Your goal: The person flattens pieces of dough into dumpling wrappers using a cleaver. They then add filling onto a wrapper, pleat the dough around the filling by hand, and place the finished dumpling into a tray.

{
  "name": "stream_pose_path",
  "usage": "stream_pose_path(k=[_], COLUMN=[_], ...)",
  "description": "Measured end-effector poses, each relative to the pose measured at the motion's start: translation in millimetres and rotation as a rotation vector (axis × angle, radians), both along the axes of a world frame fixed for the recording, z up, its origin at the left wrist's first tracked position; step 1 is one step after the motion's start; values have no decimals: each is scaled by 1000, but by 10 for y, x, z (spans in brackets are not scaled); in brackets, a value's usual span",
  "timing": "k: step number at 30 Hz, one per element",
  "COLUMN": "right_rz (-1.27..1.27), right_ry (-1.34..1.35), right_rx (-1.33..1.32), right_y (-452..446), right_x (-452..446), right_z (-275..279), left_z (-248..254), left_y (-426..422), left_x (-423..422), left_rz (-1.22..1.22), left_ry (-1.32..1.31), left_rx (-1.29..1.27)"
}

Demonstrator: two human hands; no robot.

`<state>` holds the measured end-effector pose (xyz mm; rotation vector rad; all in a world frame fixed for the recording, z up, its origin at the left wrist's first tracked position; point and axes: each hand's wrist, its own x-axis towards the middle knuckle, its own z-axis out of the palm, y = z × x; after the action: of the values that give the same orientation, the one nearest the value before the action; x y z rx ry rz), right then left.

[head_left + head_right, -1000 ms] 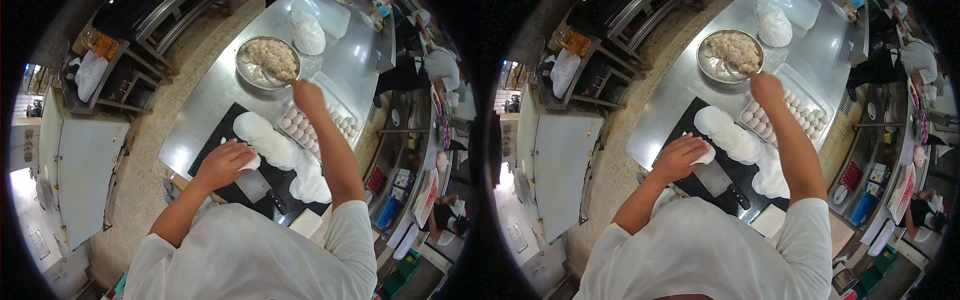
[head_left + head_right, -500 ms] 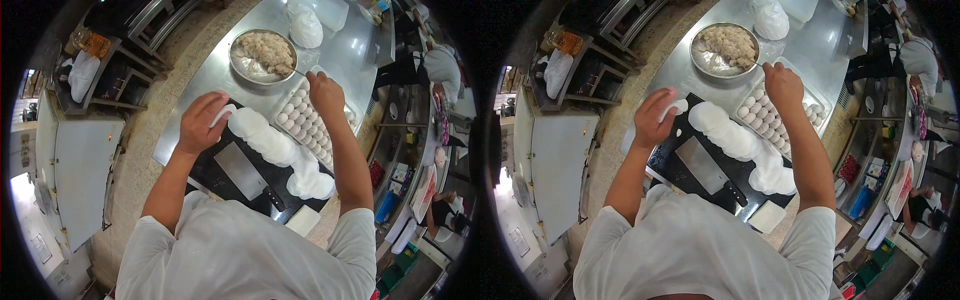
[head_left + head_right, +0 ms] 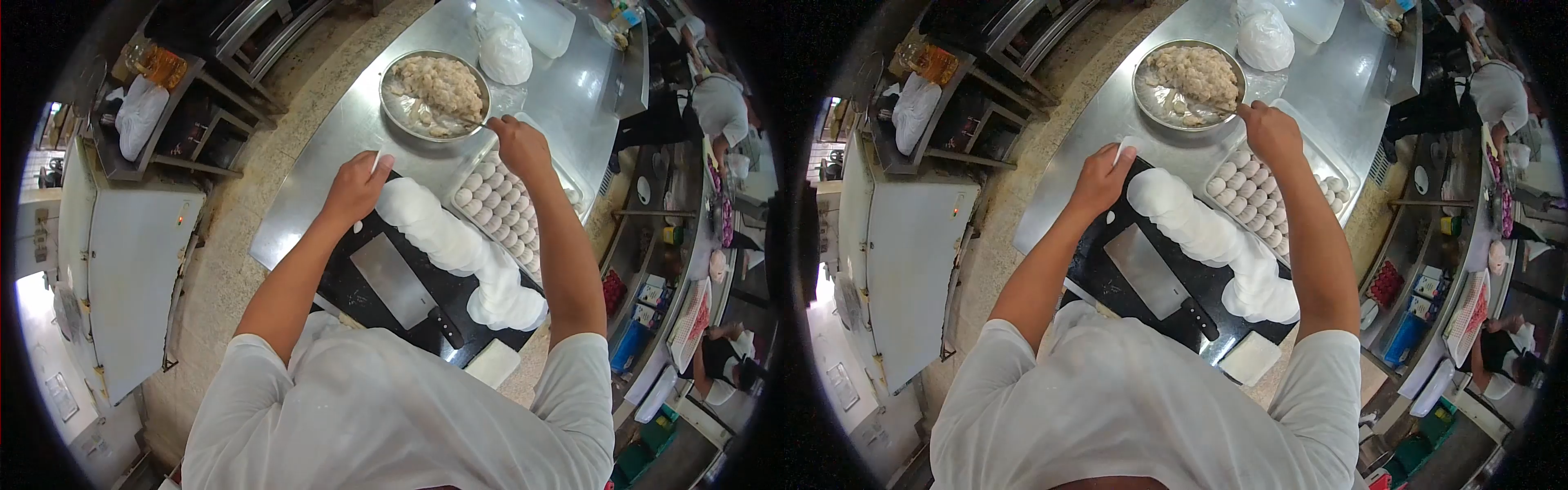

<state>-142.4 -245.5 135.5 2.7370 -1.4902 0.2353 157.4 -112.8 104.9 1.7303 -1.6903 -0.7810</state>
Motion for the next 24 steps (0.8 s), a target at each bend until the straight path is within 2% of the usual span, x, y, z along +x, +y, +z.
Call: stream_pose_path(k=[2, 3, 5, 6, 8, 12, 14, 16, 17, 20, 24], right_rz=[14, 28, 30, 18, 39, 38, 11, 23, 46, 116, -7], right_ry=[45, 93, 98, 107, 38, -185, -253, -463, -486, -395, -257], right_rx=[18, 38, 75, 114, 141, 269, 349, 462, 476, 340, 269], right_y=[-75, -111, -91, -72, -50, -10, 65, 177, 225, 396, 430], right_x=[-97, -102, -86, -91, -74, -38, -38, -41, -51, -23, -5], right_z=[-1, 6, 84, 108, 75, -21, -11, -27, -114, -343, -109], left_z=[-49, -160, -415, -417, -417, -521, -498, -440, -417, -503, -599], left_y=[-62, -107, -216, -262, -356, -543, -602, -614, -606, -625, -618], left_x=[-77, -116, -217, -264, -371, -464, -470, -441, -439, -388, -326], left_rz=[136, 144, 429, 434, 487, 516, 634, 621, 603, 570, 596], left_ry=[173, 171, 1121, 1125, 1375, 1430, 1493, 1552, 1609, 1698, 1692], left_rx=[112, 110, 364, 363, 411, 429, 448, 449, 457, 515, 472])
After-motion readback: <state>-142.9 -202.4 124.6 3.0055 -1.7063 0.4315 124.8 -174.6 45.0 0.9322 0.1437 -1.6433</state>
